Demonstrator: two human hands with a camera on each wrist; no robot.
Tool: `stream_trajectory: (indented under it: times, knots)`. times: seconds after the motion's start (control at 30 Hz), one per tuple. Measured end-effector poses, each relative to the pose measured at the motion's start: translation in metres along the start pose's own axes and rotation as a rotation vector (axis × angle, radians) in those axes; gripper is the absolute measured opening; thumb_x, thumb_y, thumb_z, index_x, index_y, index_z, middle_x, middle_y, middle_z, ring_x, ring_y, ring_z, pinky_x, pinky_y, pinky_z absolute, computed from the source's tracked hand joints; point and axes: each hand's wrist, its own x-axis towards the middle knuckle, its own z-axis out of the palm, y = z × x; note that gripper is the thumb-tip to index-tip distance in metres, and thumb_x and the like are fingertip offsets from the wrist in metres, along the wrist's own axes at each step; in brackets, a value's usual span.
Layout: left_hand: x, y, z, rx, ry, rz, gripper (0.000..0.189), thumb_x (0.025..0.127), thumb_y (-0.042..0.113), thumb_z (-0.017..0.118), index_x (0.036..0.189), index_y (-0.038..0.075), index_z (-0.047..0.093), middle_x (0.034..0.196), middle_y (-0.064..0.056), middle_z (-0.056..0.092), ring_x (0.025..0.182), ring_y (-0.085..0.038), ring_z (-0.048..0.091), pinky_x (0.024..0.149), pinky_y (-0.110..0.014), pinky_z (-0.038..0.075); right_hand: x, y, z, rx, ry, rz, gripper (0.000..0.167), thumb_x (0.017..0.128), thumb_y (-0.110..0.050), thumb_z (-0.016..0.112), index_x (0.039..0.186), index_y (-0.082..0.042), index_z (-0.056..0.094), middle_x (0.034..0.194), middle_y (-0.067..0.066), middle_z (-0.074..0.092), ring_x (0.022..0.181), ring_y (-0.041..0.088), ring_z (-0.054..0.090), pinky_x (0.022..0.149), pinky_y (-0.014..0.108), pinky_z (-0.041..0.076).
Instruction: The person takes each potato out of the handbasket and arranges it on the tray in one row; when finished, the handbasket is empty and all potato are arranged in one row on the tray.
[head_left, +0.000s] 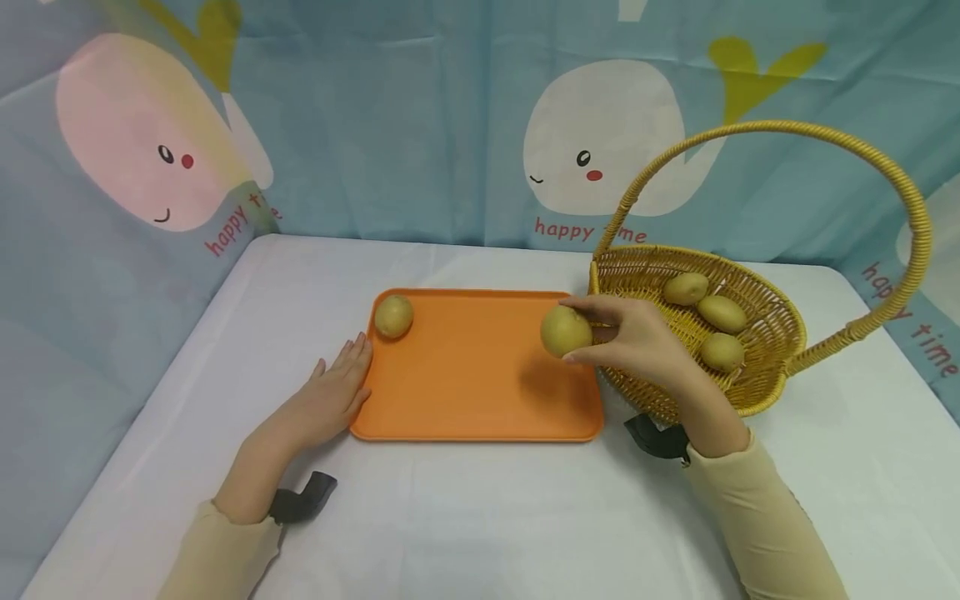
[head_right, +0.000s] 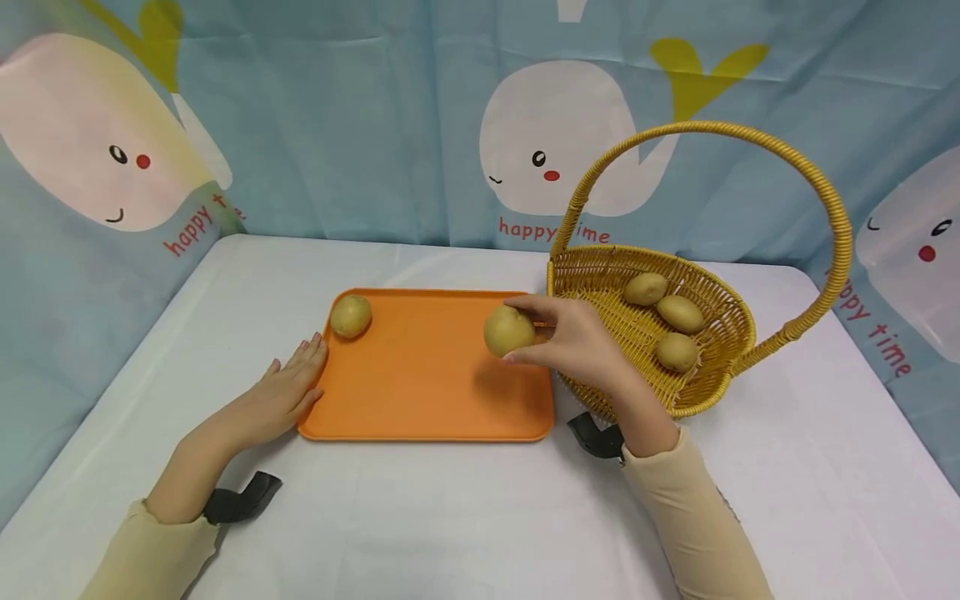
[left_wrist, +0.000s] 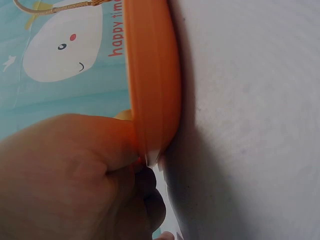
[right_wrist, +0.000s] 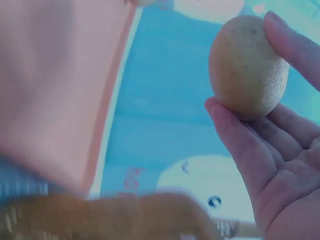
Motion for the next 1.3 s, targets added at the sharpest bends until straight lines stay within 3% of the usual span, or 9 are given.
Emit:
stream_trajectory:
  times: [0.3, 0.47, 0.7, 1.03, 1.3]
  knots:
    - [0.000, 0.001, -0.001, 0.019, 0.019, 0.015, 0.060, 0.098, 0.016, 0.046, 0.145, -0.011, 0.019, 0.151, -0.028, 0.013, 0.139, -0.043, 0.012, 0.105, -0.066, 0.011, 0.035, 0.002, 0.045, -0.004, -0.094, -0.049, 0.062, 0.067, -0.014, 0.086, 0.122, -0.002, 0.062, 0.114, 0.007, 0.065, 0.105, 0.019, 0.060, 0.089, 0.034, 0.050]
    - [0.000, 0.001, -0.001, 0.024, 0.018, 0.014, 0.060, 0.098, 0.016, 0.046, 0.145, -0.011, 0.019, 0.151, -0.029, 0.014, 0.139, -0.043, 0.012, 0.105, -0.066, 0.011, 0.053, 0.005, 0.069, 0.005, -0.133, -0.020, 0.062, 0.067, -0.014, 0.085, 0.123, -0.001, 0.061, 0.114, 0.008, 0.065, 0.106, 0.019, 0.060, 0.089, 0.033, 0.050]
    - [-0.001, 0.001, -0.001, 0.023, 0.016, 0.012, 0.060, 0.098, 0.016, 0.046, 0.145, -0.011, 0.019, 0.151, -0.028, 0.014, 0.139, -0.043, 0.012, 0.105, -0.066, 0.011, 0.078, 0.002, 0.089, -0.067, -0.146, 0.046, 0.061, 0.068, -0.020, 0.085, 0.123, -0.009, 0.063, 0.115, 0.002, 0.066, 0.107, 0.018, 0.061, 0.088, 0.032, 0.048]
    - [-0.001, -0.001, 0.002, 0.015, 0.010, 0.008, 0.061, 0.098, 0.017, 0.046, 0.145, -0.011, 0.018, 0.152, -0.028, 0.013, 0.140, -0.042, 0.011, 0.105, -0.065, 0.011, 0.115, 0.012, 0.114, 0.069, -0.189, 0.195, 0.058, 0.069, -0.016, 0.085, 0.122, -0.007, 0.064, 0.118, 0.004, 0.065, 0.107, 0.015, 0.059, 0.091, 0.029, 0.046]
    - [-0.002, 0.001, -0.002, 0.029, 0.021, 0.021, 0.060, 0.099, 0.016, 0.045, 0.145, -0.011, 0.018, 0.152, -0.028, 0.013, 0.140, -0.042, 0.012, 0.105, -0.065, 0.012, 0.124, 0.015, 0.128, 0.119, -0.165, 0.185, 0.058, 0.071, -0.014, 0.083, 0.125, -0.006, 0.062, 0.122, 0.007, 0.062, 0.105, 0.019, 0.059, 0.087, 0.029, 0.047]
